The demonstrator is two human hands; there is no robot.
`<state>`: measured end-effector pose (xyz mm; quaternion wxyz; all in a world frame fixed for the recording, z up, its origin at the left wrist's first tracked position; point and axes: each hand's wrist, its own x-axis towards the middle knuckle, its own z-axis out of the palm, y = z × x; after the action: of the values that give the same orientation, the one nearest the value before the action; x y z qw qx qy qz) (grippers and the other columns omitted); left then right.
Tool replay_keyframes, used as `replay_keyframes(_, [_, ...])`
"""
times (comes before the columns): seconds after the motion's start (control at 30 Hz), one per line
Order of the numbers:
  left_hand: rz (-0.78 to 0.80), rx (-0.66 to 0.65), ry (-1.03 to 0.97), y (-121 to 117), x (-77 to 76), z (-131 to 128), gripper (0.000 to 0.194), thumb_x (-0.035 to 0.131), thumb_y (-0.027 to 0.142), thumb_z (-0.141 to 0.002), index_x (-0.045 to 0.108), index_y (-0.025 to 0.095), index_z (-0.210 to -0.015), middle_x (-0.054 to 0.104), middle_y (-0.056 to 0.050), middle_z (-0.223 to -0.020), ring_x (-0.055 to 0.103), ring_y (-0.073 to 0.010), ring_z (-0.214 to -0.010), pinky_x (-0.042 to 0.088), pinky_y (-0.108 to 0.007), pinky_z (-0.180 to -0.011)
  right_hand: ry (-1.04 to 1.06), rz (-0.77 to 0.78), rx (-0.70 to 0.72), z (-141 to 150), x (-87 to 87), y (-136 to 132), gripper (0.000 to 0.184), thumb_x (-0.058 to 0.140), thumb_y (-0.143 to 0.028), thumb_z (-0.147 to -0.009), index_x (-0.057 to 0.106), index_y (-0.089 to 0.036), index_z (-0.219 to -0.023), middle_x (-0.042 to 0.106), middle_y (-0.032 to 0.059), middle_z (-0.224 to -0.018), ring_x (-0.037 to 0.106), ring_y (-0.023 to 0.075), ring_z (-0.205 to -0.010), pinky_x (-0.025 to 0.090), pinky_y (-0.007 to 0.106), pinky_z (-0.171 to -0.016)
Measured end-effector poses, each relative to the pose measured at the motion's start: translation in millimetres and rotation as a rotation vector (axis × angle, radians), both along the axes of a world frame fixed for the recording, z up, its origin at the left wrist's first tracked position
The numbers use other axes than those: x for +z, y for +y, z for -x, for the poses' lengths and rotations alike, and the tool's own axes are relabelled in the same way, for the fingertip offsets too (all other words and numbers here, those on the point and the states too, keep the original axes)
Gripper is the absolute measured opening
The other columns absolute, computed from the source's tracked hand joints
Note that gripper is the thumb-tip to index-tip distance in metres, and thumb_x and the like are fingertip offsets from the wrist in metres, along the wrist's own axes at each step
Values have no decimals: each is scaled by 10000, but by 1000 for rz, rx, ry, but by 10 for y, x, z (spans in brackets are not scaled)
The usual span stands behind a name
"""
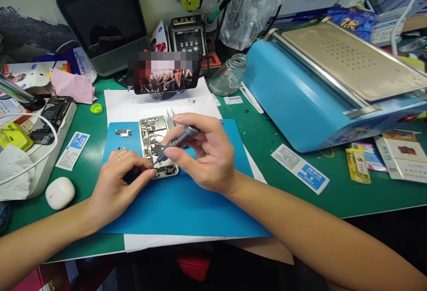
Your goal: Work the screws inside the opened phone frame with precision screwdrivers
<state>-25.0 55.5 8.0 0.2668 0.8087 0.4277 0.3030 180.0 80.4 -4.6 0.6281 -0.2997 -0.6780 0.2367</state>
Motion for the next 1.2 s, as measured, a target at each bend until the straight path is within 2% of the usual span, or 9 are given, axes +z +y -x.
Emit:
replay_keyframes(0.57, [2,-9,24,-2,-23,6,61,681,178,-946,659,216,-903,682,47,-835,592,-150,-798,320,-338,-784,-36,-1,70,-8,-10,-7,433,718,-240,-893,568,-328,-1290,701,10,-874,725,166,-728,637,289,-567])
replay_keyframes(1.07, [-3,9,28,4,-15,-3,48,695,206,-945,662,223,-914,672,55,-818,598,-145,-797,315,-339,-794,-29,-35,69,-9,-5,3,452,710,-189,-889,566,-307,-1301,694,13,-861,725,165,-725,635,290,-574])
replay_keyframes(1.2, [0,3,31,-4,-9,-3,46,696,206,-944,663,224,-917,667,58,-812,596,-142,-787,314,-339,-791,-41,-22,57,-9,0,9,425,705,-222,-900,562,-326,-1286,690,1,-853,724,160,-711,633,285,-565])
